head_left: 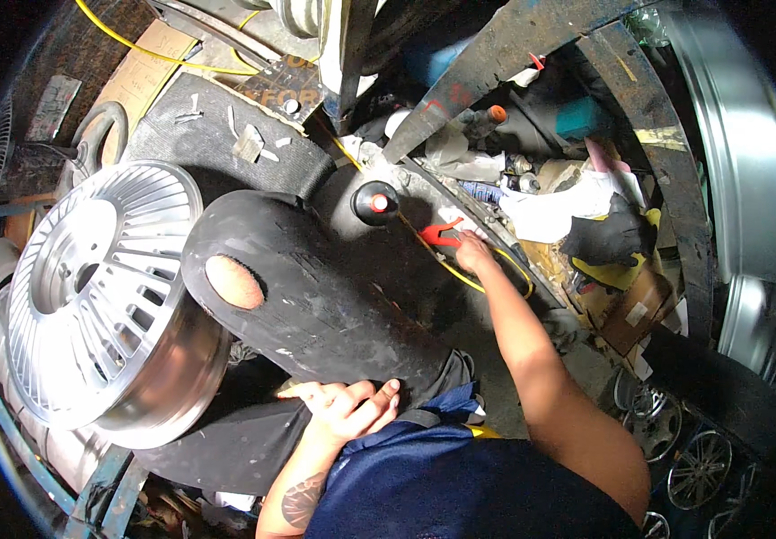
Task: The person sits on the floor and paints a silver wheel rim using a small brush. They repeatedly dip the brush into a small paint container and apply paint to the rim's surface and edges.
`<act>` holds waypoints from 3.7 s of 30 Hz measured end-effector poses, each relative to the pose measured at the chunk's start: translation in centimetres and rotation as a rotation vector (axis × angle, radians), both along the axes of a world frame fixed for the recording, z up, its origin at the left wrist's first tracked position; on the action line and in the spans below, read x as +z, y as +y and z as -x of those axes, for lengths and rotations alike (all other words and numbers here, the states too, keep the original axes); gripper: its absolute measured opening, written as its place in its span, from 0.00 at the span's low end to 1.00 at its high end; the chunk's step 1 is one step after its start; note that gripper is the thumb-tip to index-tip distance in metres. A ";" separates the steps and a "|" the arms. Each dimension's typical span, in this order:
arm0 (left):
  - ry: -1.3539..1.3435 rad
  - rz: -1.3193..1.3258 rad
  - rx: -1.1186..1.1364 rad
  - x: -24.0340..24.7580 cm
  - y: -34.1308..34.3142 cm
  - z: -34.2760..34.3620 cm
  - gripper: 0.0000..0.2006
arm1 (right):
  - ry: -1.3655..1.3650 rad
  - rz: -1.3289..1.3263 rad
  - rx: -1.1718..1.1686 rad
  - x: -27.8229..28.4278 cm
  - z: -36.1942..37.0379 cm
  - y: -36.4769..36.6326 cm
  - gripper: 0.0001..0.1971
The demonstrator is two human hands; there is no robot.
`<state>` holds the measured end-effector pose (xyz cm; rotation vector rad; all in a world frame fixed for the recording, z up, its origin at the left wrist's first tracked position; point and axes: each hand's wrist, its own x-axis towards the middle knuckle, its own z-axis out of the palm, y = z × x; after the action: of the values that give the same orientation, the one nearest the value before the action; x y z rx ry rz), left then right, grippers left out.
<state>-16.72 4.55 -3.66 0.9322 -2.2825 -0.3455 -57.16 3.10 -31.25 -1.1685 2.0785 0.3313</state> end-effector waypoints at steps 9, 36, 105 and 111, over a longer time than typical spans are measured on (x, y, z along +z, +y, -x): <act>0.038 -0.053 0.010 1.8 -0.9 0.2 0.12 | -1.102 0.507 -0.996 19.5 -2.9 1.0 0.14; 0.138 -0.136 -0.008 3.2 -1.1 -0.2 0.07 | -0.225 0.774 -0.453 35.2 -1.9 3.1 0.20; 0.772 0.213 0.631 13.5 -8.0 -17.0 0.08 | -0.828 1.397 0.227 45.6 -30.2 -30.3 0.16; 1.147 0.332 1.089 16.2 -16.9 -30.2 0.19 | -0.713 1.556 0.209 42.8 -34.0 -41.3 0.16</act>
<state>13.45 -12.34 12.50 1.1939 -0.6093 0.0266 -23.18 -38.22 11.53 -1.8677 1.3052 -1.6470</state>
